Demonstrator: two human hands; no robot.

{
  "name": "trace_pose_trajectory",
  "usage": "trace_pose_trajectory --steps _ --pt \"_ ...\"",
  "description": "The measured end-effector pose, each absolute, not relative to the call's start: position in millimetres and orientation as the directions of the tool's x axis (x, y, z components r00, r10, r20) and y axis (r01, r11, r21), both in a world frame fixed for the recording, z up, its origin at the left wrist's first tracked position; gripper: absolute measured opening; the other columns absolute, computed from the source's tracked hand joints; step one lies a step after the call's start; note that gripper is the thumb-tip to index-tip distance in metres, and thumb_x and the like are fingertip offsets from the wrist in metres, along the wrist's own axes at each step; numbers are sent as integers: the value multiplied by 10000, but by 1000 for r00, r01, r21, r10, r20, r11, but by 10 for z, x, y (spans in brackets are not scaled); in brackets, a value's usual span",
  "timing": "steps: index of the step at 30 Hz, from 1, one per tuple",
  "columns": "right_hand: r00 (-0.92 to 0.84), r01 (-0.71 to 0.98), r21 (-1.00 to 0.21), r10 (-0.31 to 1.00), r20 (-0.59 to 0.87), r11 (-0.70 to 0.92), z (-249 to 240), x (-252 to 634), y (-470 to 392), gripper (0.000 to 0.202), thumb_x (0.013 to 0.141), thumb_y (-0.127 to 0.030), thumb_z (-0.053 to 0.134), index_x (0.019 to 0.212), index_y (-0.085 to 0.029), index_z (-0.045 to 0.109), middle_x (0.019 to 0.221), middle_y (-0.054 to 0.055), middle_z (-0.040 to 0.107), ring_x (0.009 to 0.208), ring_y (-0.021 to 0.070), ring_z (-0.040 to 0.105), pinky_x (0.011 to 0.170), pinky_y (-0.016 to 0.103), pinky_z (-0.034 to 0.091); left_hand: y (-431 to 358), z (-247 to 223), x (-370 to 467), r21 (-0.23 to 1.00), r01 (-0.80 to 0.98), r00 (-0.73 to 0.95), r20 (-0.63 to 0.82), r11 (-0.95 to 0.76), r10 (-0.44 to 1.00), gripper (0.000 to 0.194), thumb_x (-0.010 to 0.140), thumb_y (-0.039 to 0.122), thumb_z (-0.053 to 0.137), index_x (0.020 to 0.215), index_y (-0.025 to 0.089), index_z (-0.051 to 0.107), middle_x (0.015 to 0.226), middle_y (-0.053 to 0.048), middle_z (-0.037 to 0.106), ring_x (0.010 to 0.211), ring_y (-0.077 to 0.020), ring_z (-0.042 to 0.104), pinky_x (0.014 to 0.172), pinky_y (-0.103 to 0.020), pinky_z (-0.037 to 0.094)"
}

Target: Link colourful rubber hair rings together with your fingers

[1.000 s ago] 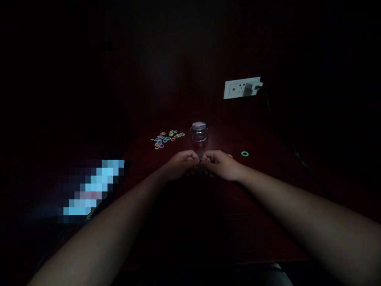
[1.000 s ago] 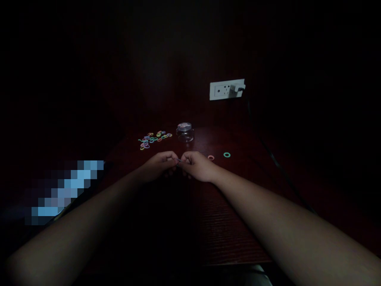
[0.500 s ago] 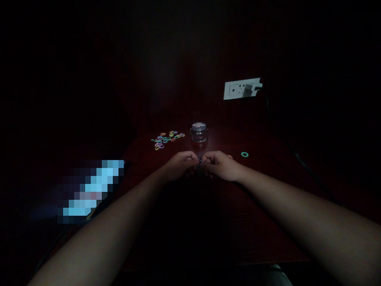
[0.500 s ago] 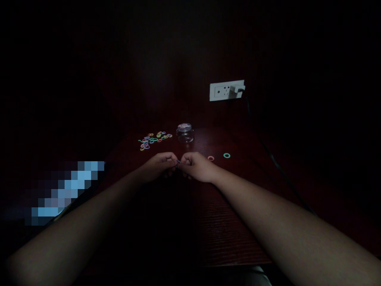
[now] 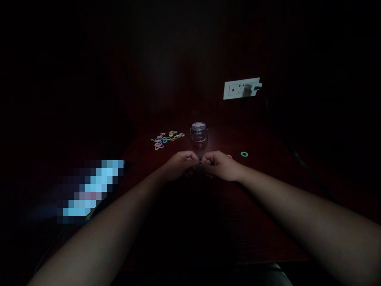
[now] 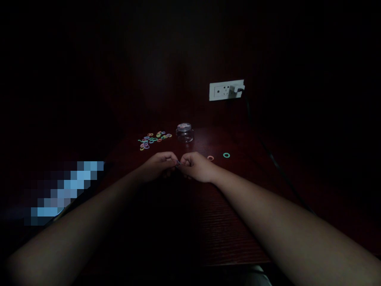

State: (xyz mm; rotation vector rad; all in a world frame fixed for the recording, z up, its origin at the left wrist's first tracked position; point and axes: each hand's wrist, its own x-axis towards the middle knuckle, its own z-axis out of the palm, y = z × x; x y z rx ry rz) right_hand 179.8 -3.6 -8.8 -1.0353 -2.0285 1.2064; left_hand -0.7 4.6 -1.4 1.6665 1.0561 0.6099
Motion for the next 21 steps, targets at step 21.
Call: trace_pose_trajectory --steps 21 --pt "-442 318 -933 897 12 169 -76 1779 -16 163 788 -192 455 629 -176 423 465 -47 513 333 51 467 306 134 317 81 94 -282 602 752 482 -223 -269 847 327 746 440 487 722 148 632 568 -2 564 469 -87 494 419 -176 328"
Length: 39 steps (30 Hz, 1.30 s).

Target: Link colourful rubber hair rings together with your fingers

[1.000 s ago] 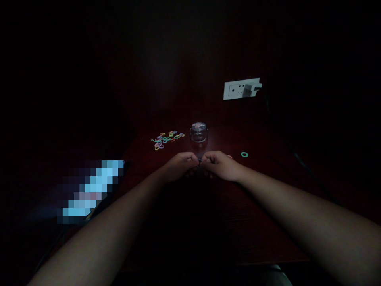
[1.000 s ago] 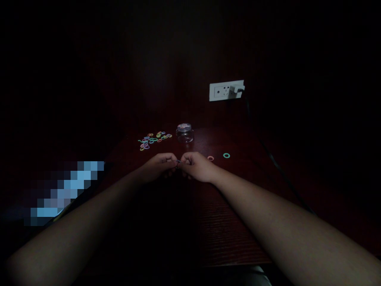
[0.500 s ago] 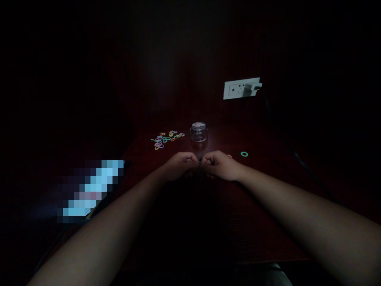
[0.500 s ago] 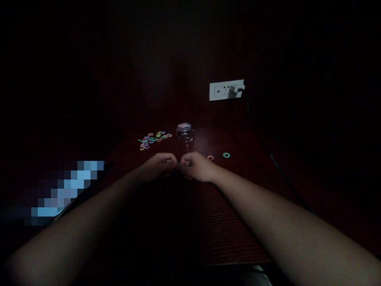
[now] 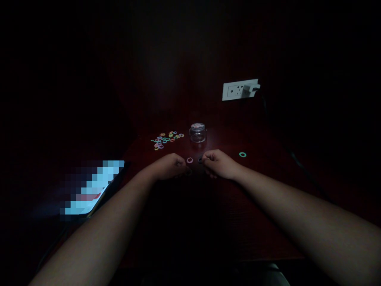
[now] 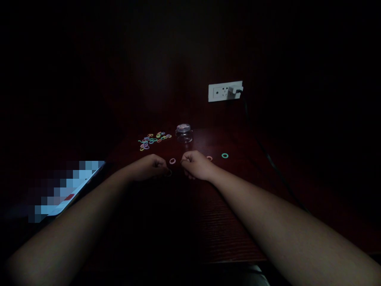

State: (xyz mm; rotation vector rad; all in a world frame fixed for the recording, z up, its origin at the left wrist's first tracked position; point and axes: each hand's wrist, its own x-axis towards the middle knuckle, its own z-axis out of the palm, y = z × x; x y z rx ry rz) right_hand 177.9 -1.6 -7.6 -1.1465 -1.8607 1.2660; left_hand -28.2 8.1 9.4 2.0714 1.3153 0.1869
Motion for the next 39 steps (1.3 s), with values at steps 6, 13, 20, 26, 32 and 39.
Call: trace_pose_trajectory --steps 6,13,20,26,32,39 --pt "-447 356 -914 894 14 193 -72 1778 -15 160 793 -195 446 635 -178 428 475 -49 523 345 57 475 313 142 330 93 139 -337 534 791 452 -182 -298 873 386 751 498 463 744 146 623 600 -7 575 505 -91 493 438 -181 303" --pt "-425 459 -856 905 22 237 -9 1775 -72 153 798 -198 437 648 -170 452 496 -46 542 365 53 491 337 134 340 121 112 -367 529 804 400 -140 -273 906 242 735 354 467 812 156 583 666 -3 598 552 -100 526 469 -183 341" --pt "-519 358 -885 851 77 298 -67 1774 -33 78 737 -109 450 740 -155 513 634 -18 612 386 44 461 348 153 327 124 75 -353 611 755 427 -183 -238 886 197 712 299 484 761 141 590 615 -1 593 519 -88 520 464 -176 357" --pt "-602 264 -918 794 83 295 -122 1780 -7 138 778 -146 419 804 -162 554 621 -25 598 374 47 437 351 163 324 107 102 -345 732 656 472 -205 -186 858 196 731 266 489 766 122 617 582 1 577 502 -74 508 487 -179 386" --pt "-608 251 -932 792 58 261 -141 1773 -2 148 772 -134 407 779 -161 552 665 -16 611 371 46 436 353 171 334 77 134 -340 750 630 532 -230 -199 815 197 739 243 486 783 121 635 609 -5 582 517 -67 504 482 -168 380" --pt "-595 239 -932 800 82 273 -146 1767 -12 139 775 -147 437 861 -167 545 597 -53 517 390 48 438 372 171 346 91 83 -358 811 557 541 -189 -181 819 92 717 167 473 757 130 548 609 11 572 518 -64 507 483 -164 381"
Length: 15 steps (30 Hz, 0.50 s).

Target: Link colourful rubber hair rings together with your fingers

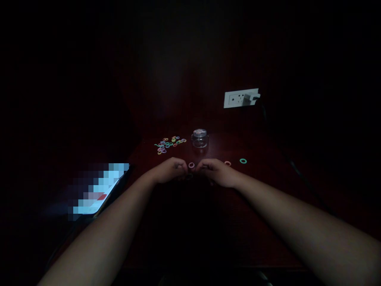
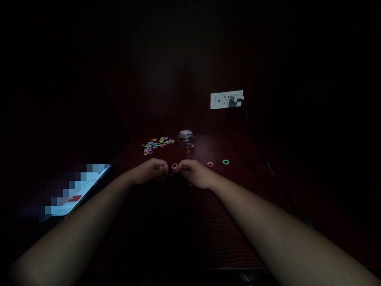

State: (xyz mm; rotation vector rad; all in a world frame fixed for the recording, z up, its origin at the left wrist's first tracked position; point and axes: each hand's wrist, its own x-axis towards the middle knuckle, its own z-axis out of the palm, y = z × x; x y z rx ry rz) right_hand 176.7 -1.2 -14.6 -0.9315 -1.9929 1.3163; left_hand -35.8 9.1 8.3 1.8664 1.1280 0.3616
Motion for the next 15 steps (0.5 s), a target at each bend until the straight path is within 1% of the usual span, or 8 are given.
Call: trace_pose_trajectory --steps 3,6,8,10,12,13,14,15 --pt "-650 223 -930 756 83 293 -137 1774 -21 148 778 -165 451 866 -158 569 628 -40 536 403 45 432 385 178 353 91 90 -374 837 519 566 -185 -173 803 76 699 157 489 760 135 527 629 16 565 537 -65 511 495 -168 394" --pt "-642 259 -917 764 71 303 -140 1779 -19 153 783 -179 447 836 -149 588 608 -33 539 394 49 426 372 179 343 84 106 -387 852 498 613 -212 -164 762 68 695 169 498 753 138 516 665 10 571 566 -73 527 521 -183 418" --pt "-631 266 -915 772 73 304 -155 1779 -6 162 787 -174 436 831 -149 590 627 -24 561 395 50 436 368 177 348 103 101 -414 834 523 574 -196 -172 795 73 701 194 494 750 143 508 690 2 576 576 -84 533 527 -197 426" --pt "-627 268 -915 775 72 301 -175 1776 13 177 791 -163 421 838 -152 591 684 -8 599 398 45 443 371 173 359 151 83 -463 758 621 405 -93 -199 909 114 717 245 484 769 149 516 710 -12 578 591 -104 533 539 -221 433" --pt "-625 277 -916 778 59 292 -189 1772 26 186 795 -155 411 842 -154 591 750 9 629 399 39 445 376 171 370 211 64 -524 608 777 147 81 -165 986 178 709 272 494 826 152 553 792 -43 591 711 -151 567 657 -279 466" --pt "-621 280 -916 782 55 287 -189 1770 27 183 795 -155 413 840 -155 591 786 17 640 401 37 444 377 171 374 240 55 -553 532 835 42 188 -138 981 216 703 280 502 867 159 575 903 -62 593 826 -179 571 756 -311 462" --pt "-619 276 -917 783 58 286 -184 1769 22 179 795 -156 419 849 -157 589 840 27 647 408 35 445 377 172 377 263 47 -577 471 875 -17 267 -114 964 263 704 302 509 914 165 588 1012 -80 574 938 -206 553 847 -333 436" --pt "-626 265 -920 777 63 288 -173 1767 11 179 798 -160 422 866 -160 587 905 36 647 420 34 448 380 173 383 281 38 -593 421 903 -49 299 -86 953 312 710 323 506 967 167 590 1089 -94 551 1017 -227 527 912 -348 402"
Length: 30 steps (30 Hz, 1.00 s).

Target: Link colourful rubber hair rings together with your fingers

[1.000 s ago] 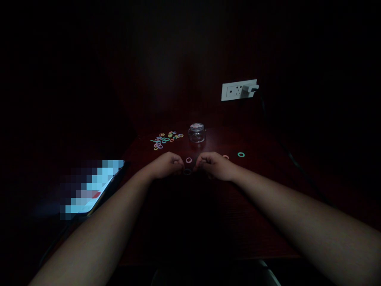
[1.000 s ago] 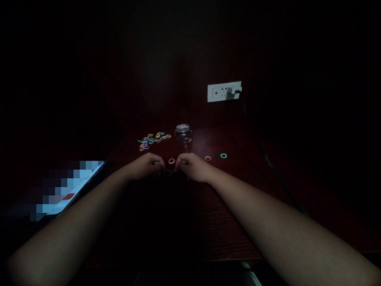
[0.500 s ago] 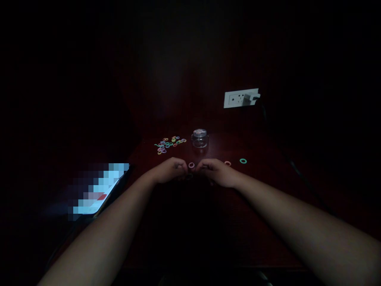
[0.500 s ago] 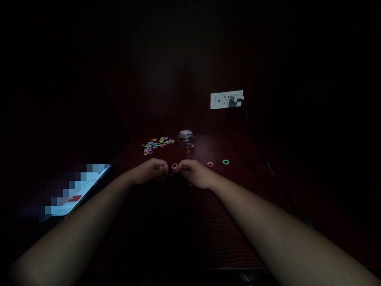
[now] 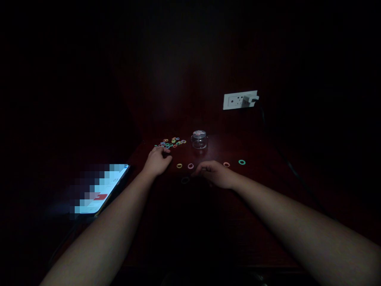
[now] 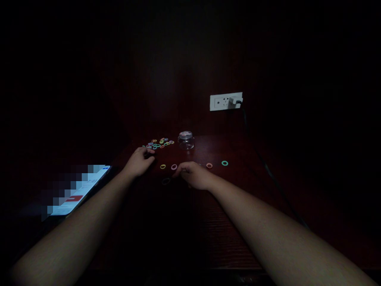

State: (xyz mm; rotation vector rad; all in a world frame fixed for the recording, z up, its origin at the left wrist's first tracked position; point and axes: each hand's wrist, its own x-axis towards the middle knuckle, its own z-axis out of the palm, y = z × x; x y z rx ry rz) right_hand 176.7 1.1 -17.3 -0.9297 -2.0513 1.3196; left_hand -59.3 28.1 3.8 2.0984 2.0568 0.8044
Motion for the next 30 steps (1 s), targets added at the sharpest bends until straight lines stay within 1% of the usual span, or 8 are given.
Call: trace_pose_trajectory --steps 2,4,8,15,17,20,24,30 --pt "-664 221 -926 743 87 306 -139 1766 -23 215 803 -162 429 959 -183 576 1078 46 607 459 31 459 394 174 400 303 15 -604 348 937 -64 271 -36 960 418 725 384 495 1064 153 572 1200 -118 505 1125 -261 468 989 -362 342" --pt "-728 207 -919 680 84 335 -103 1768 -60 285 818 -148 403 1046 -207 565 1124 45 586 474 26 463 417 171 408 317 -21 -595 296 955 -71 173 17 982 533 728 462 484 1144 134 537 1282 -139 458 1195 -294 411 1015 -377 313" --pt "-745 293 -860 664 68 417 -59 1770 -94 299 826 -133 402 1031 -184 613 813 15 630 461 43 449 412 168 363 364 -103 -588 233 970 -86 83 64 993 657 726 553 451 1231 134 478 1336 -139 424 1236 -317 367 1012 -388 314" --pt "-753 301 -855 655 58 422 -16 1771 -100 279 834 -129 395 952 -152 647 520 -55 456 407 44 401 377 156 299 407 -142 -624 207 975 -105 101 83 989 642 752 545 409 1239 130 467 1318 -146 443 1214 -305 403 999 -386 331" --pt "-760 281 -867 647 62 413 -13 1768 -109 288 833 -119 392 975 -158 640 504 -62 439 400 44 401 374 152 301 405 -137 -622 200 974 -133 107 110 985 661 751 547 411 1259 125 449 1359 -155 388 1234 -315 377 1004 -393 326" --pt "-737 253 -891 671 75 378 -24 1753 -121 298 817 -96 401 1021 -167 606 565 -52 496 410 43 428 376 151 327 415 -141 -625 181 974 -158 110 136 981 688 754 551 404 1281 109 428 1393 -164 336 1258 -323 343 1020 -395 309" --pt "-672 287 -900 739 54 327 -44 1729 -122 289 791 -66 397 990 -165 581 597 -52 504 408 41 455 369 147 346 438 -160 -642 164 979 -140 92 124 986 695 763 552 391 1291 101 419 1397 -157 339 1272 -323 323 1037 -403 285" --pt "-735 285 -890 677 36 356 -35 1744 -113 297 805 -86 376 976 -163 606 582 -49 500 405 43 449 373 155 340 421 -149 -636 188 973 -154 110 132 982 680 751 557 414 1296 150 416 1384 -135 364 1231 -341 369 994 -430 327"
